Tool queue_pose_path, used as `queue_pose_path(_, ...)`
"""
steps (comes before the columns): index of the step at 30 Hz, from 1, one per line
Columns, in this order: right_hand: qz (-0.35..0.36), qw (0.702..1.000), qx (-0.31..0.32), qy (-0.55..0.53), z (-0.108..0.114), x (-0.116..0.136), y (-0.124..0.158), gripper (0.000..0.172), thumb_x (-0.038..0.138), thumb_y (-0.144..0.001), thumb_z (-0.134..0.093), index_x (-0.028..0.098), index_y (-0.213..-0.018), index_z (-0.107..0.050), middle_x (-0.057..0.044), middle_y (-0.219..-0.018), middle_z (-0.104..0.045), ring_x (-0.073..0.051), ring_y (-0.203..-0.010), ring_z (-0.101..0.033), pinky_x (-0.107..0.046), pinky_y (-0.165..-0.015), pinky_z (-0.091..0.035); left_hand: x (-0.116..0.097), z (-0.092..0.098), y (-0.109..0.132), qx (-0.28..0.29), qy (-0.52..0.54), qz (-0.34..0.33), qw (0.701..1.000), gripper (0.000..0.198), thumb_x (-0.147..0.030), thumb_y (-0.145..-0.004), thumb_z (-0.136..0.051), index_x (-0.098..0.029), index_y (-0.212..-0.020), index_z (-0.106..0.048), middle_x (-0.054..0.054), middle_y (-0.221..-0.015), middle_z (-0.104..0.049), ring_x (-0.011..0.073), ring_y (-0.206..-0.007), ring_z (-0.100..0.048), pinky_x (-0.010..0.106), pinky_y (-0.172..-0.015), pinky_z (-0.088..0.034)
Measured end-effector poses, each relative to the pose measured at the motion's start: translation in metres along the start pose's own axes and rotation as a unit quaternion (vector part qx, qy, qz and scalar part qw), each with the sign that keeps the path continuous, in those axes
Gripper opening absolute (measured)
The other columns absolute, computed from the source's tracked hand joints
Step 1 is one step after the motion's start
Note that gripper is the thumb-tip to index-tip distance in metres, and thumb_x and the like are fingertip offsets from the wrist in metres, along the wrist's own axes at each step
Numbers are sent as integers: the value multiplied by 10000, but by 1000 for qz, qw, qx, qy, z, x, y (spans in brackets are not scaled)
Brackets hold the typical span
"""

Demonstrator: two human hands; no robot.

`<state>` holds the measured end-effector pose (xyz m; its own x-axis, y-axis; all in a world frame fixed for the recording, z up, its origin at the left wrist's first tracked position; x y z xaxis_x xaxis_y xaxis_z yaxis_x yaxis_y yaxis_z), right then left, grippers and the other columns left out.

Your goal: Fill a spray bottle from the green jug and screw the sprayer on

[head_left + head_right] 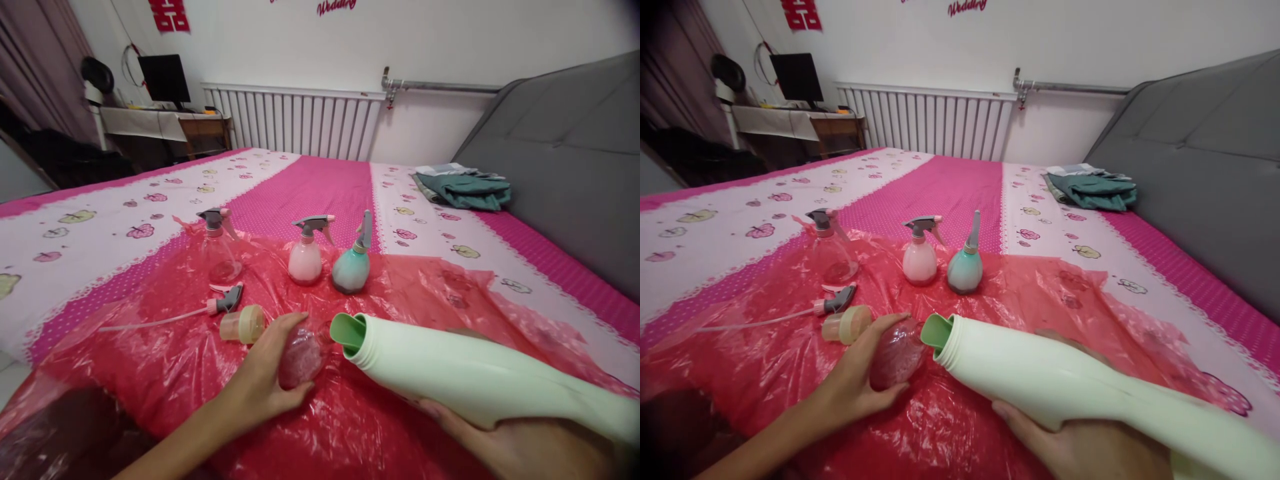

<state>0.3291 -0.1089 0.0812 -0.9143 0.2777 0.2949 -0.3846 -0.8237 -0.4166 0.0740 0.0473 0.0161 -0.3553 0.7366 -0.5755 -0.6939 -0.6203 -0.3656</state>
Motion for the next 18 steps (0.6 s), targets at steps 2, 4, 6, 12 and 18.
queue_pose_path(2, 29, 1000, 5, 9, -2, -1, -1, 694, 720, -986, -530, 344, -1570, -513, -65, -1480, -704, -418, -1370, -648, -599, -1125, -497, 1, 0, 1, 1, -3, 0, 1000, 885, -237, -851, -780, -317, -1604, -322, 133, -1520, -597, 380, -1347, -658, 589, -1139, -572)
queue_pose_path(4, 62, 998, 4, 9, -3, -1, -1, 709, 709, -964, -575, 359, -1578, -513, -58, -1466, -716, -422, -1328, -677, -600, -1077, -535, 1, -1, 2, 1, -6, -2, 1000, 886, -242, -859, -772, -325, -1606, -302, 137, -1527, -587, 384, -1358, -651, 606, -1143, -566)
queue_pose_path(6, 51, 999, -2, 0, -3, -6, -1, 658, 697, -979, -559, 358, -1542, -545, -61, -1455, -721, -419, -1322, -681, -610, -1088, -532, 1, -1, 2, 0, -8, -5, 1000, 884, -246, -866, -768, -328, -1608, -293, 139, -1534, -579, 385, -1368, -644, 614, -1152, -559)
queue_pose_path(12, 39, 998, 40, 4, -13, -10, 0, 687, 732, -940, -616, 360, -1515, -563, -84, -1440, -722, -432, -1282, -702, -644, -1036, -558, 0, -1, 2, 0, -12, -4, 1000, 890, -242, -862, -777, -325, -1610, -301, 140, -1530, -585, 385, -1372, -644, 603, -1158, -557)
queue_pose_path(18, 63, 998, -12, 25, -4, -10, 0, 663, 692, -995, -543, 339, -1556, -519, -83, -1429, -729, -408, -1260, -715, -590, -1007, -567, -1, 0, 1, -10, -7, -4, 1000, 891, -239, -854, -783, -335, -1610, -321, 123, -1526, -603, 375, -1350, -663, 584, -1145, -572)
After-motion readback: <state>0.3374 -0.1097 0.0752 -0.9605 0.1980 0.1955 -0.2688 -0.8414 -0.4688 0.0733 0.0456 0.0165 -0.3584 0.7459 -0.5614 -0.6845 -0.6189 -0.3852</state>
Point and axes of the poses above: each hand's wrist, its own y-axis away from the middle knuckle, its own z-axis out of the back of the hand, x = y × z, the point moved 9 cm from there along -y, towards the middle knuckle
